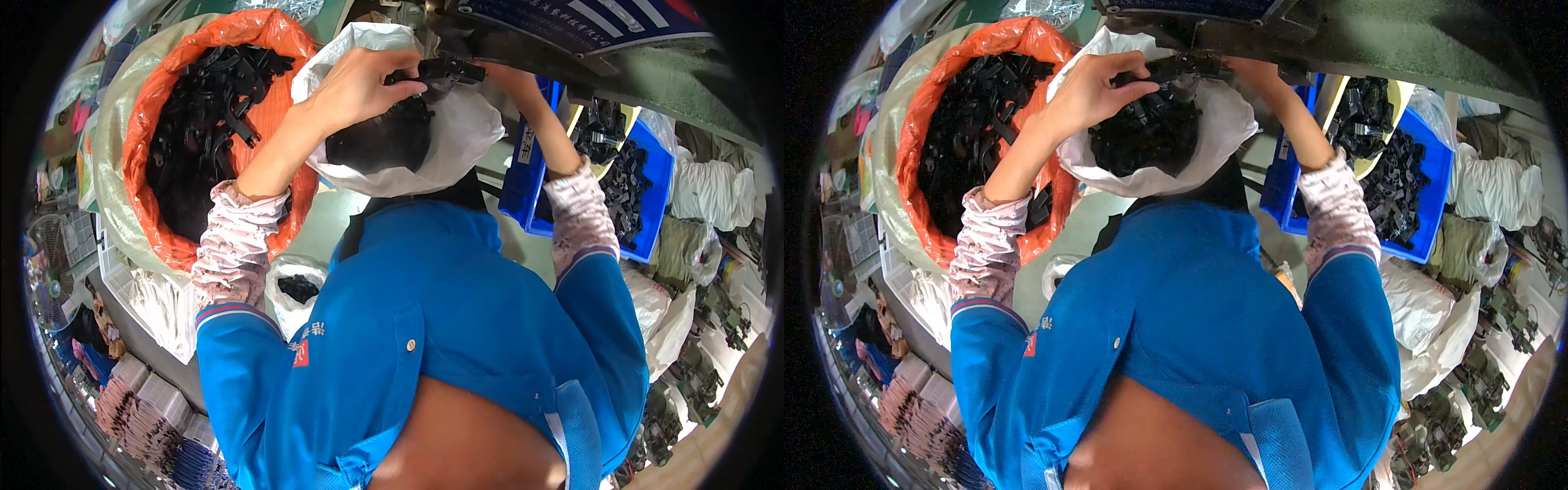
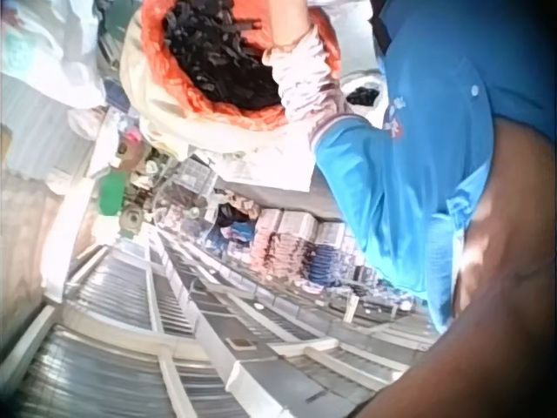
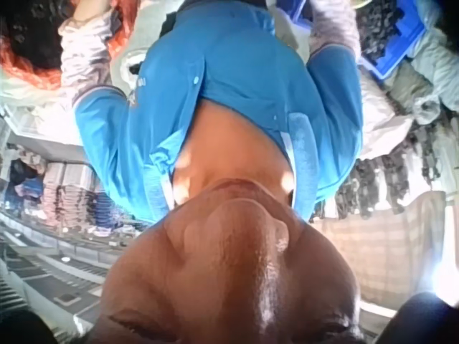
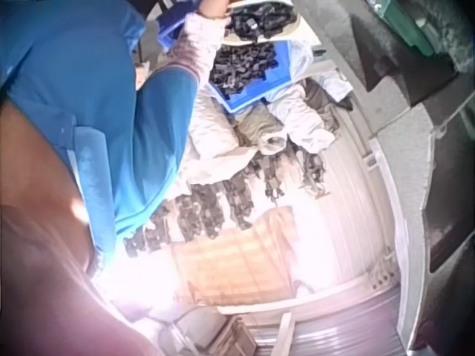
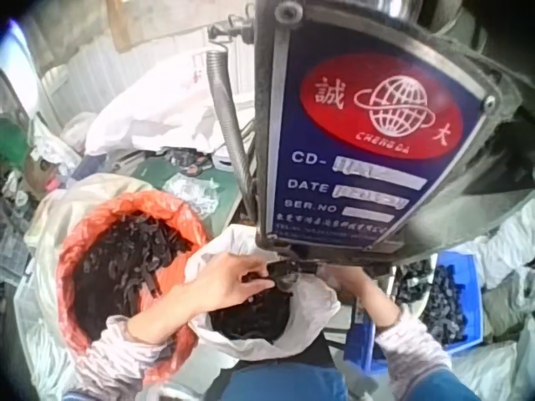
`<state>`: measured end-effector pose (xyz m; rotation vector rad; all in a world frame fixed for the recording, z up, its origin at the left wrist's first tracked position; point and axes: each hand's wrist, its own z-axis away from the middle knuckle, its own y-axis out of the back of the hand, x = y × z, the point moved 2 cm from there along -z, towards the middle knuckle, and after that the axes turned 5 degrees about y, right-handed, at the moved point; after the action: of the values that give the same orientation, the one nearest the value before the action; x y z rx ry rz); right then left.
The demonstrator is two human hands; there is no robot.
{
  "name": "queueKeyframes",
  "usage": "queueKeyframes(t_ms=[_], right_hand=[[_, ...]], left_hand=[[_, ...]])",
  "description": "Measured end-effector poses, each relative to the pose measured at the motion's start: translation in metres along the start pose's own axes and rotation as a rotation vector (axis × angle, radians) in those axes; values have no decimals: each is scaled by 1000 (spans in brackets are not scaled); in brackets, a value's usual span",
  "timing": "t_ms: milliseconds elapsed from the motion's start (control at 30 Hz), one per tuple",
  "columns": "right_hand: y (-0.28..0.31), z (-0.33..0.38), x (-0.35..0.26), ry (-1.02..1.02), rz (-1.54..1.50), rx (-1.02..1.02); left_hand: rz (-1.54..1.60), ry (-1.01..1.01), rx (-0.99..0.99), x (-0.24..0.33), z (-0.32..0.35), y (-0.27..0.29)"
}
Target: The person repeatedly picks small black plastic parts from a blue bin, joins two pieces together by hand, and places the assembled units into a white sack. The person also briefly handles a small white object with both hands.
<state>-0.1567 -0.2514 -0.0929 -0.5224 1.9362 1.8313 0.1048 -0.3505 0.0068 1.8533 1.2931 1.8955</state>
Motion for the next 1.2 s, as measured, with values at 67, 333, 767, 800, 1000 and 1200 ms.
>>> queueKeyframes(t_ms=[67, 333, 767, 800, 1000, 1200], right_hand=[[-18, -9, 7, 74, 357, 39], [-40, -22, 10, 43, 447, 50], [-13, -15, 18, -428, -560, 331], [-9, -8, 16, -425, -692, 390], [-1, 10, 0, -393, -1226, 528], [14, 39, -74, -267, -1280, 485]], left_hand=[[-23, -20, 7, 4, -2, 2], [1, -16, 37, 1, 7, 2], [-233, 383, 475, -32, 143, 6], [-289, 631, 490, -48, 174, 13], [-504, 1338, 349, -132, 297, 38], [-420, 668, 805, -131, 273, 64]])
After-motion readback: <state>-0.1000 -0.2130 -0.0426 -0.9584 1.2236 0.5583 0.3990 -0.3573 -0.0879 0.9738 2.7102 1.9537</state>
